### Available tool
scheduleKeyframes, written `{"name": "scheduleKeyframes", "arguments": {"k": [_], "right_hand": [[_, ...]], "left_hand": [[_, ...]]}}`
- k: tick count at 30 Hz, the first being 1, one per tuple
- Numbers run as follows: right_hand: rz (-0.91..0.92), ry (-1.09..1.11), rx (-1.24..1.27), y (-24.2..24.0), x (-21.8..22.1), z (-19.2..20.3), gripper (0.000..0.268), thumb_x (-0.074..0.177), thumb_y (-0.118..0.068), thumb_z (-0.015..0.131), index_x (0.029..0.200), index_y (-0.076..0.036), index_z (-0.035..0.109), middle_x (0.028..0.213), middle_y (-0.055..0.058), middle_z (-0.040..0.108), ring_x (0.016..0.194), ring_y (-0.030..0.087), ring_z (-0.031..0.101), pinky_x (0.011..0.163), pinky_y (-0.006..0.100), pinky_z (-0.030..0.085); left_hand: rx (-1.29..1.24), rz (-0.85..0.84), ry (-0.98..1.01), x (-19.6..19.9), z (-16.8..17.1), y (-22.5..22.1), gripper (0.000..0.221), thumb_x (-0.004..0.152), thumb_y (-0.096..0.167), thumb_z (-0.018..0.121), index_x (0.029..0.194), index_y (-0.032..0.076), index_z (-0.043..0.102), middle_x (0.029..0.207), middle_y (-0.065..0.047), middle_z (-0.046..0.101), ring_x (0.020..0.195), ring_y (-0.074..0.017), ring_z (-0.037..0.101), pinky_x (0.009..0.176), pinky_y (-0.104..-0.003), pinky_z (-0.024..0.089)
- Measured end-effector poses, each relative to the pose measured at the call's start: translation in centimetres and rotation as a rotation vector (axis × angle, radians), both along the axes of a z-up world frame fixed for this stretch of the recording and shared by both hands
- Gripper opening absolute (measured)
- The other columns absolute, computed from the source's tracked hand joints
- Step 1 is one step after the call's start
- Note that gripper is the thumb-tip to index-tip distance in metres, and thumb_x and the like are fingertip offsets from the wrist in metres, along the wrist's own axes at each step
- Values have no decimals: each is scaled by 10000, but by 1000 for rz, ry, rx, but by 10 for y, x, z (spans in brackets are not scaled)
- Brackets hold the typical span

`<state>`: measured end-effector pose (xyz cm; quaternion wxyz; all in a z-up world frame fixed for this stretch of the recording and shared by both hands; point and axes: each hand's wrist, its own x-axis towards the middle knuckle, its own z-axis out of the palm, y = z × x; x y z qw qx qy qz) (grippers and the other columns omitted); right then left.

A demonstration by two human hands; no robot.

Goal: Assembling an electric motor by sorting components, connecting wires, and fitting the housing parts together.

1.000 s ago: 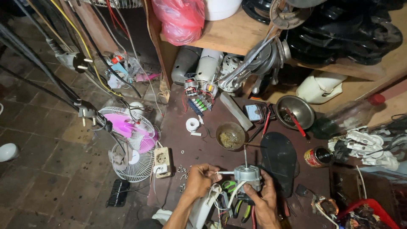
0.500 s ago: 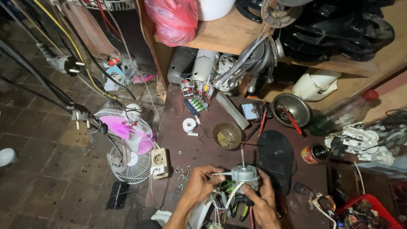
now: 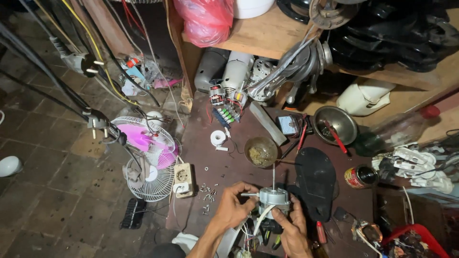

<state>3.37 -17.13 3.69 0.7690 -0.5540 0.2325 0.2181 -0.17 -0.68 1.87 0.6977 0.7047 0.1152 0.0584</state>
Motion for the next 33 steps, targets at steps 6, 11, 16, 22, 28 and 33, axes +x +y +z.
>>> {"name": "scheduleKeyframes", "arguments": {"k": [6, 11, 16, 22, 28, 33], "right_hand": [[-108, 3, 262, -4, 0, -26, 467, 880, -44, 538, 1346, -15, 541, 1259, 240, 607, 1113, 401, 555, 965, 525, 417], [-75, 32, 367, 7, -5, -26, 477, 894, -149, 499, 1335, 29, 535, 1254, 266, 593, 1135, 423, 548, 1015, 530, 400], [-125, 23, 421, 6, -11, -82, 485, 913, -202, 519, 1278, 113, 567, 1217, 292, 626, 1106, 400, 588, 1009, 483, 444], [-220, 73, -190, 19, -4, -25, 444, 951, -333, 568, 1239, -12, 675, 1216, 154, 664, 1125, 281, 595, 951, 404, 433], [277, 130, -361, -20, 17, -53, 551, 960, -451, 430, 1463, -263, 558, 1496, -26, 559, 1276, 225, 603, 999, 377, 544], [-102, -381, -576, -77, 44, -89, 134, 846, -118, 753, 968, -65, 758, 863, 81, 773, 636, 124, 597, 454, 278, 456]], "left_hand": [[-243, 67, 223, -2, 18, -6, 755, 728, 216, 809, 1350, 119, 393, 1265, -95, 652, 1253, -330, 638, 1065, -572, 520], [-149, -98, 417, -2, 19, -16, 673, 672, 431, 831, 1207, 88, 610, 1160, -57, 712, 1087, -204, 660, 1025, -391, 501], [-36, -142, 569, -5, 52, -20, 1105, 527, 497, 886, 1463, 112, 442, 1381, -104, 645, 1246, -232, 637, 1076, -367, 488], [-19, -1, 507, -6, 37, -26, 646, 580, 384, 898, 1166, 194, 706, 982, 34, 806, 874, -62, 722, 791, -227, 555], [-152, 163, 604, -1, 11, -25, 987, 545, 317, 909, 1417, 59, 525, 1179, -72, 776, 1030, -135, 719, 917, -243, 567], [-157, 136, 645, 1, 17, -24, 930, 583, 251, 905, 1419, 62, 546, 1178, -68, 782, 1054, -149, 708, 914, -271, 548]]}}
